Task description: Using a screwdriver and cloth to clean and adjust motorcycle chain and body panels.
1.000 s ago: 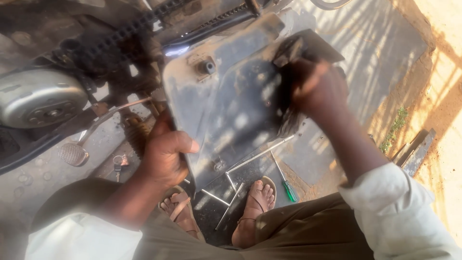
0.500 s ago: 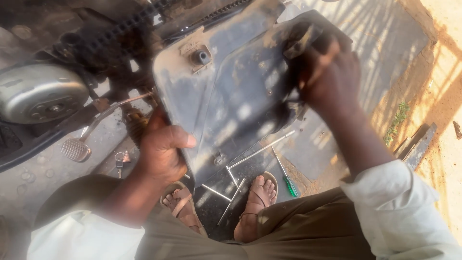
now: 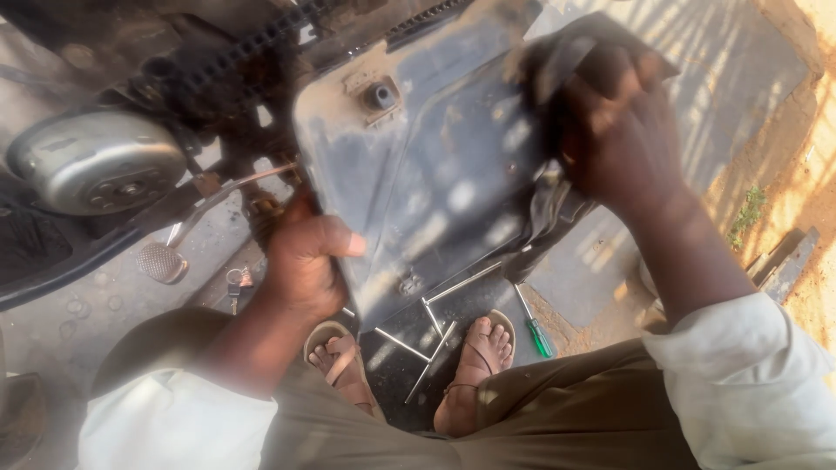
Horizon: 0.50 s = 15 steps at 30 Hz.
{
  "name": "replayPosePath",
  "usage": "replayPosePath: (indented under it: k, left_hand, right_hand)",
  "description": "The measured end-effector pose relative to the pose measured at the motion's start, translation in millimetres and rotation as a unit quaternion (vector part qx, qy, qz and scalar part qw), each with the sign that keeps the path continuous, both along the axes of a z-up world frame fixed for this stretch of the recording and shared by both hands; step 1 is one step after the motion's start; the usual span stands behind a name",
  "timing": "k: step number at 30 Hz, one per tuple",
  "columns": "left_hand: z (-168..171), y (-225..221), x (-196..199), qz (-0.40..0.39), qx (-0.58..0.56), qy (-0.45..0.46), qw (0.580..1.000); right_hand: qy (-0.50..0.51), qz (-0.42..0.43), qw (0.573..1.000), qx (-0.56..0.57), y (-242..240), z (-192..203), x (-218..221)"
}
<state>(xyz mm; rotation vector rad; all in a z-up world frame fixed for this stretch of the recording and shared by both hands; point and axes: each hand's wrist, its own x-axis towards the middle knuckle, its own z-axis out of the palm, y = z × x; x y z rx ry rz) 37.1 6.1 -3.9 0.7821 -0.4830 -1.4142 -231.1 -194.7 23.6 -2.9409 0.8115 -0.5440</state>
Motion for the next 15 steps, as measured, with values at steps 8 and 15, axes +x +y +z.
replayPosePath:
  k: [8, 15]
  left_hand:
    - [-0.2, -3.1, -2.9, -0.041, -0.009, 0.091, 0.995]
    - [4.7, 1.5, 4.7, -0.079, -0.052, -0.010, 0.995]
  right_hand:
    - [0.003, -0.055, 0.961, -0.271, 3.6, 37.8, -9.1]
    - [-0.024, -0.042, 0.993, -0.110, -27.0, 11.3, -39.6]
